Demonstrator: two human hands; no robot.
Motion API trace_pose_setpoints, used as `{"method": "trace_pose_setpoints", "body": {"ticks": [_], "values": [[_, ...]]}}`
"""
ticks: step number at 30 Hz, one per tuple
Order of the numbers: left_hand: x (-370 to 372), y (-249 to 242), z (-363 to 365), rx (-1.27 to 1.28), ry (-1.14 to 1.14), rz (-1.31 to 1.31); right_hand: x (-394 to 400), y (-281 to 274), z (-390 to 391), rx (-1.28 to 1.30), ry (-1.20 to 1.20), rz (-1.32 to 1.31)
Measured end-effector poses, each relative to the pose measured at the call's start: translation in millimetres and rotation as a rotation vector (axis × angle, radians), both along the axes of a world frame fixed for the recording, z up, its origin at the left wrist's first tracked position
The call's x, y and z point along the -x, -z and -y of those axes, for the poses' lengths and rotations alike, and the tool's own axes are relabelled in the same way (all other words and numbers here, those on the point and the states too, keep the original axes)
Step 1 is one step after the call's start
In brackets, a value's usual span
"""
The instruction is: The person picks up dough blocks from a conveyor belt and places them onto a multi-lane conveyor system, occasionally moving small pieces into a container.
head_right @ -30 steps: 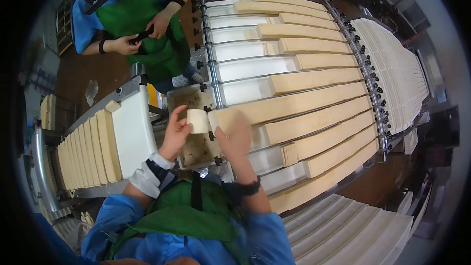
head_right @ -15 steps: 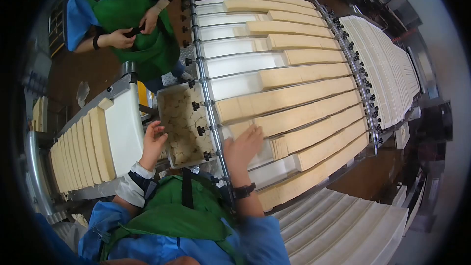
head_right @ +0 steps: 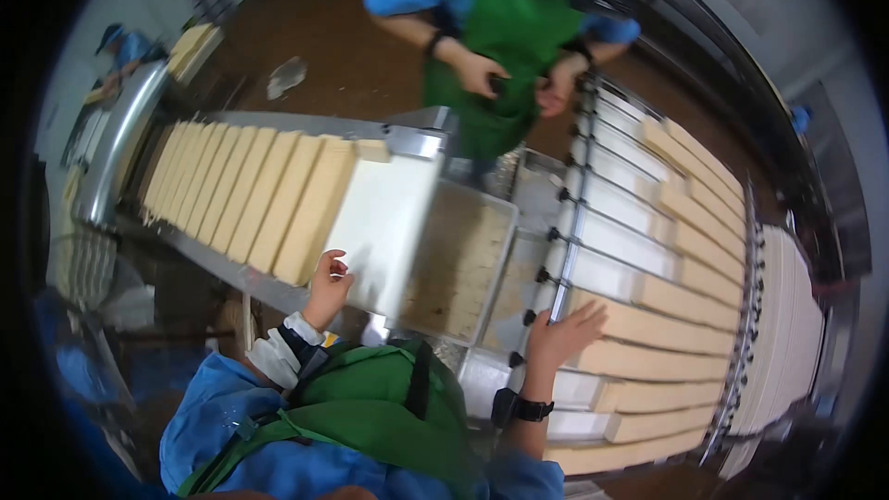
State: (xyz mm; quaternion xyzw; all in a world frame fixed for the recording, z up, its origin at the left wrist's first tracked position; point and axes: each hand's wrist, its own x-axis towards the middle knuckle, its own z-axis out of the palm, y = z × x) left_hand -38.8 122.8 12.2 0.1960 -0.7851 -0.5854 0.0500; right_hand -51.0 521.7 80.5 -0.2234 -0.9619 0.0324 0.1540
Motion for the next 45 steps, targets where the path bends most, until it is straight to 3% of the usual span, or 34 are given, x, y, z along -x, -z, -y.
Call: {"method": "trace_pose_setpoints", "body": {"ticks": [1,3,5,8,9,11,12,13,17,21,24,27,33,36,37,39,40,41,45], "values": [[-8.5,4.3,12.6,0.015,-0.083,0.003,15.4,8.2,22.1,0.085,-0.241,-0.148],[-24.3,0.1,34.8,0.101,-0.222,0.127,54.5,12.2,82.0,0.237,-0.562,-0.037],[-35.9,6.4,53.2,0.160,-0.308,0.167,86.9,26.1,158.6,0.428,-0.773,0.022],[-50.2,64.4,82.8,0.153,-0.326,0.072,138.9,40.9,264.0,0.477,-1.055,0.102],[-48.3,31.3,88.6,0.312,-0.242,0.046,155.9,55.9,298.2,0.399,-1.101,0.095],[-55.8,50.5,107.0,0.128,-0.180,0.119,186.1,51.7,357.6,0.478,-1.093,0.234],[-55.1,58.9,115.0,0.034,-0.147,0.152,199.6,56.5,379.2,0.389,-1.099,0.176],[-51.4,33.8,123.8,-0.184,-0.065,0.347,212.8,65.0,398.6,0.300,-1.105,0.117],[-41.8,16.2,150.5,-0.436,0.240,0.451,224.0,89.6,430.1,0.162,-1.021,0.149],[-28.9,4.4,164.5,-0.879,0.268,0.459,211.9,90.7,428.0,0.085,-1.004,0.196],[-22.4,-6.8,171.9,-0.980,0.332,0.531,211.0,91.5,426.1,0.102,-1.023,0.071],[-17.6,-11.3,163.8,-1.108,0.212,0.475,228.8,87.7,430.3,0.100,-0.924,0.159],[-7.5,-22.7,150.3,-0.953,0.218,0.588,239.6,57.0,421.6,0.159,-0.779,0.277],[-3.8,-7.8,142.7,-0.598,0.396,0.461,231.4,67.0,371.6,0.012,-0.723,0.001],[-1.1,-8.0,141.4,-0.402,0.475,0.424,228.4,38.0,356.1,0.065,-0.665,0.229],[10.3,-9.1,134.9,-0.008,0.630,0.326,222.8,29.0,313.6,0.097,-0.535,0.375],[18.3,-19.2,131.5,0.060,0.648,0.355,217.3,23.9,292.8,0.116,-0.460,0.445],[25.8,-32.4,128.5,0.129,0.670,0.379,212.4,18.8,272.4,0.365,-0.321,0.587],[31.5,-15.6,109.2,0.496,0.620,0.344,159.1,19.7,200.3,0.415,-0.674,0.518]]}}
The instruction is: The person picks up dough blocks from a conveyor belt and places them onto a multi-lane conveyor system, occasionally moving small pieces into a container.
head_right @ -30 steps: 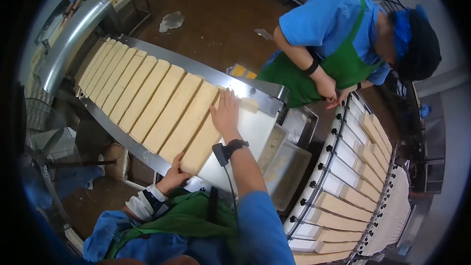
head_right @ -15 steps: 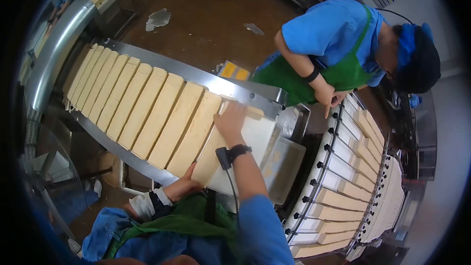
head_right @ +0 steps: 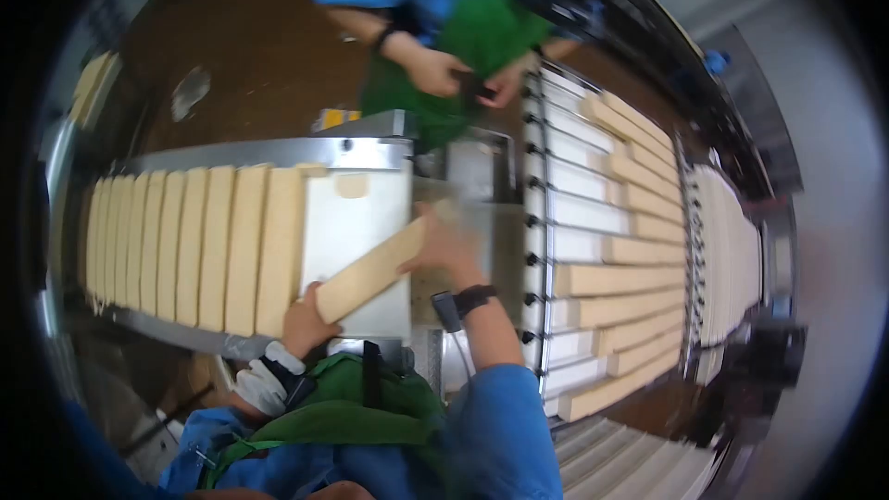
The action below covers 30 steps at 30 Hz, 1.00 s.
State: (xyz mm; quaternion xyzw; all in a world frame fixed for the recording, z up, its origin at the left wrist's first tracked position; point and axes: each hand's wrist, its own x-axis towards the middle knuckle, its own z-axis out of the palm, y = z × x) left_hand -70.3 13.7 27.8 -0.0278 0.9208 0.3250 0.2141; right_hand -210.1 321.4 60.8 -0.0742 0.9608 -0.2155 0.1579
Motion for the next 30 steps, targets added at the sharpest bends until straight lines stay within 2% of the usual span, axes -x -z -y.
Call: {"method": "trace_pose_setpoints", "body": {"ticks": [1,3,6,9,12,14,16,18,20,22,25,28,30], "values": [[0.0,6.2,-6.0,0.051,-0.003,-0.058,-14.8,-9.7,-6.0,0.095,-0.109,-0.018],[-1.0,20.5,-15.7,0.174,-0.011,-0.138,-38.9,1.0,-15.3,-0.036,-0.045,0.048],[18.8,16.2,-34.6,0.038,0.016,-0.223,-73.5,28.0,-37.1,-0.140,0.116,-0.290],[43.2,-27.2,-93.0,-0.015,0.081,-0.305,-93.5,-39.8,-92.5,-0.150,0.253,-0.382],[76.4,-64.8,-172.6,-0.102,0.179,-0.436,-91.7,-53.2,-185.3,-0.096,0.371,-0.436],[99.8,-81.6,-224.7,-0.179,0.235,-0.490,-84.4,-81.6,-240.2,-0.101,0.445,-0.318],[119.7,-93.6,-272.9,-0.178,0.293,-0.520,-70.6,-64.2,-306.1,0.044,0.460,-0.302],[134.2,-111.0,-309.3,-0.082,0.353,-0.491,-59.9,-39.6,-367.7,0.396,0.558,-0.169],[143.3,-122.6,-334.0,-0.025,0.382,-0.431,-50.5,-28.5,-390.5,0.595,0.693,-0.055],[147.6,-132.7,-354.0,0.001,0.435,-0.415,-43.7,-24.9,-396.9,0.632,0.877,0.029],[145.5,-126.9,-376.5,-0.066,0.481,-0.502,-43.7,-2.2,-387.8,-0.125,0.811,-0.330],[137.8,-112.8,-396.1,-0.329,0.395,-0.391,-62.2,-15.4,-341.6,-0.207,0.723,-0.690],[140.6,-111.2,-399.4,-0.267,0.262,-0.291,-75.2,-32.6,-302.2,-0.037,0.704,-0.757]]}}
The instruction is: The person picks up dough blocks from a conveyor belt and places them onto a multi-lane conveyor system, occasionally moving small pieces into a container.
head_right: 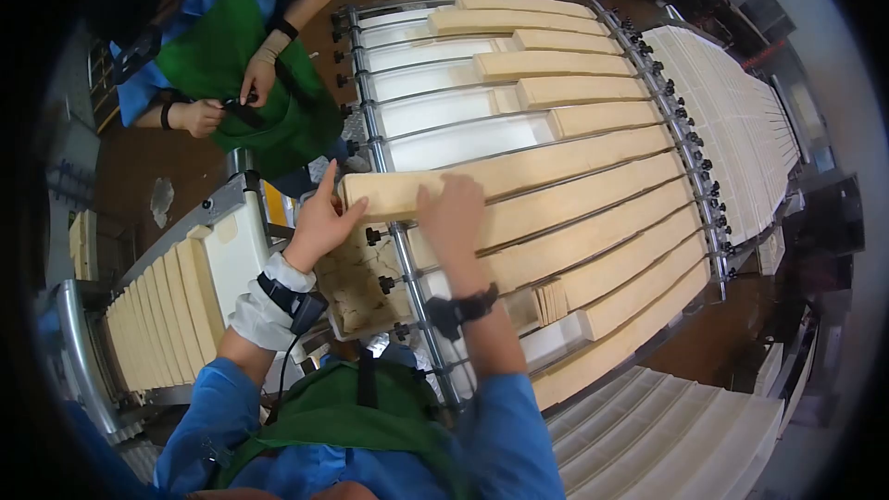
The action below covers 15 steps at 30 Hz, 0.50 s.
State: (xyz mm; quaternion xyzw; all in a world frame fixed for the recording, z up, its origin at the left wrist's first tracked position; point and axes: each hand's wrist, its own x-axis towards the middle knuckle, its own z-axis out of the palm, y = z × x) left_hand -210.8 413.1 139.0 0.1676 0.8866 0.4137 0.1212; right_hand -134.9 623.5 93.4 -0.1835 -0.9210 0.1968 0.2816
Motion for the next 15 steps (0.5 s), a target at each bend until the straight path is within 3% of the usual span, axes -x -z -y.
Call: {"method": "trace_pose_setpoints", "body": {"ticks": [5,8,15], "values": [[5.1,36.4,12.9,-0.047,-0.059,-0.097,-4.1,-2.4,58.3,0.084,0.033,0.040],[5.3,61.2,24.7,-0.358,-0.123,0.108,2.8,1.4,69.9,0.083,0.071,0.008],[-1.7,100.5,41.6,-0.691,-0.034,0.207,12.8,4.4,88.2,0.259,-0.030,0.024]]}}
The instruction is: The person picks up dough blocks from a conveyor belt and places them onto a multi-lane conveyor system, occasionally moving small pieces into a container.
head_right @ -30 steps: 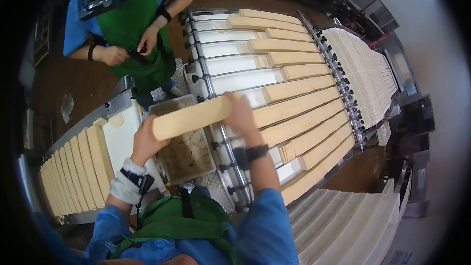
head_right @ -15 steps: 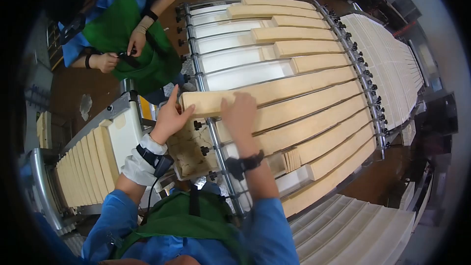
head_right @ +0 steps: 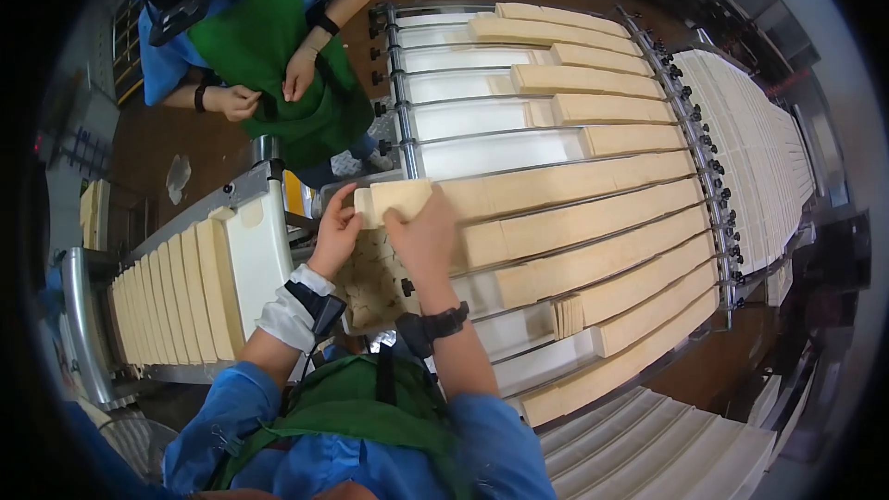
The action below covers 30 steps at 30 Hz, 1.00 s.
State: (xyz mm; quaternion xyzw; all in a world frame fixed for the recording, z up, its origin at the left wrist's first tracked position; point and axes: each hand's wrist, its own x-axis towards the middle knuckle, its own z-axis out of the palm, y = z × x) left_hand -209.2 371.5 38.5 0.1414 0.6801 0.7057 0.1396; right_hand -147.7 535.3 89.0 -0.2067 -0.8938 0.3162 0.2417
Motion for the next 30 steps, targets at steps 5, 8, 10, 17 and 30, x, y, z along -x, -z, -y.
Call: {"method": "trace_pose_setpoints", "body": {"ticks": [5,8,10,17,30], "values": [[-18.4,-30.2,-9.6,-0.138,-0.051,0.072,11.2,-38.1,3.8,0.053,-0.066,0.221],[-41.5,-71.6,-2.9,-0.200,-0.040,0.039,-11.3,-33.3,-14.6,0.384,-0.128,0.098],[-57.1,-99.5,8.1,-0.220,-0.052,0.037,-51.3,-20.7,-24.7,0.627,-0.266,-0.176],[-57.8,-58.1,73.8,0.063,-0.258,0.084,-254.2,-4.1,-63.2,1.198,-0.336,-0.038],[-105.5,-60.7,65.9,0.136,-0.111,0.112,-244.2,-2.0,-62.6,-0.291,0.326,0.620]]}}
